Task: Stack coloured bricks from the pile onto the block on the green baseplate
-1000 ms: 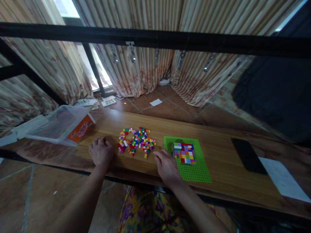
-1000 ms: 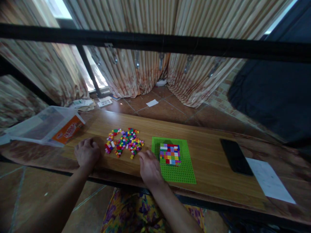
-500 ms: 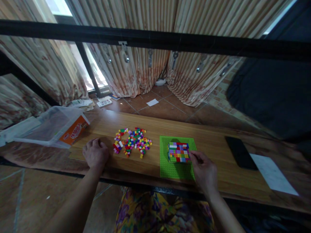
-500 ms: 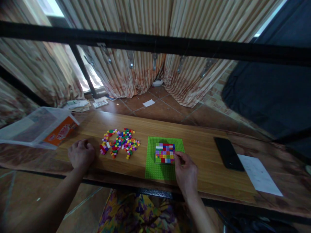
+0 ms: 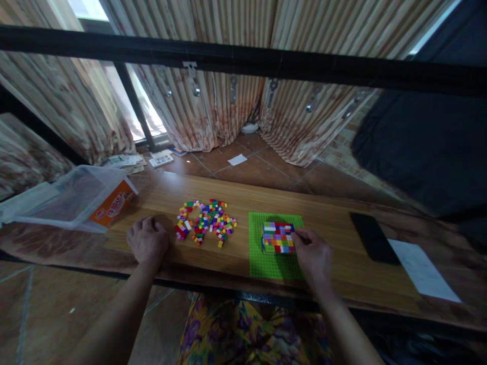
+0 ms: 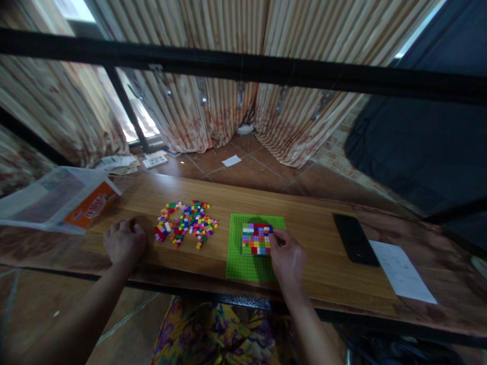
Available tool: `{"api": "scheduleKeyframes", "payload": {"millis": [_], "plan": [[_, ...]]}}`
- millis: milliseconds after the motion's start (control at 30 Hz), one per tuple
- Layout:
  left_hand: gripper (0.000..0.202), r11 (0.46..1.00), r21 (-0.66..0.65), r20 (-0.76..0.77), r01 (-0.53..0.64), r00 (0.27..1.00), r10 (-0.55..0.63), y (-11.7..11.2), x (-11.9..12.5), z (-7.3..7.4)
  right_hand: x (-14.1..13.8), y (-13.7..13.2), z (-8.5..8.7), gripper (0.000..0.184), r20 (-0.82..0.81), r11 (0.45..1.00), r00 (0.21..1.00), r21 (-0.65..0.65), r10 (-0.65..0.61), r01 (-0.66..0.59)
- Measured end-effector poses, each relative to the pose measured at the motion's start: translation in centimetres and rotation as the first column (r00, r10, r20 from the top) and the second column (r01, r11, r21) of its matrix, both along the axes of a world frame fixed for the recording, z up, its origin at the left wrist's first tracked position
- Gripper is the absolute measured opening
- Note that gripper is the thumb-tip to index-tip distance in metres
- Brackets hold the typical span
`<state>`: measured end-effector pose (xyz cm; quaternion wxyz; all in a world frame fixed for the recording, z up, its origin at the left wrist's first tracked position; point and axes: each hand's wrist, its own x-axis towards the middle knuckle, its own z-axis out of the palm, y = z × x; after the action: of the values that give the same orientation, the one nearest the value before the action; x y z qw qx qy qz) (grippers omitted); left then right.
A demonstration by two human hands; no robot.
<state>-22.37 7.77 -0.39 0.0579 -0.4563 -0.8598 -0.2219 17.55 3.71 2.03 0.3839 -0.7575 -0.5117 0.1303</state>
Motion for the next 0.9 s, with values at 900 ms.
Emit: {"api": "scheduleKeyframes", "payload": {"millis": [900], "plan": [[0.042, 1.0, -0.009, 0.03, 0.012, 0.999, -0.012, -0.1, 0.2, 0.4, 1.7, 3.0, 1.6, 0.03, 0.147, 0.974, 0.973, -0.169, 0.178, -0.153]]}}
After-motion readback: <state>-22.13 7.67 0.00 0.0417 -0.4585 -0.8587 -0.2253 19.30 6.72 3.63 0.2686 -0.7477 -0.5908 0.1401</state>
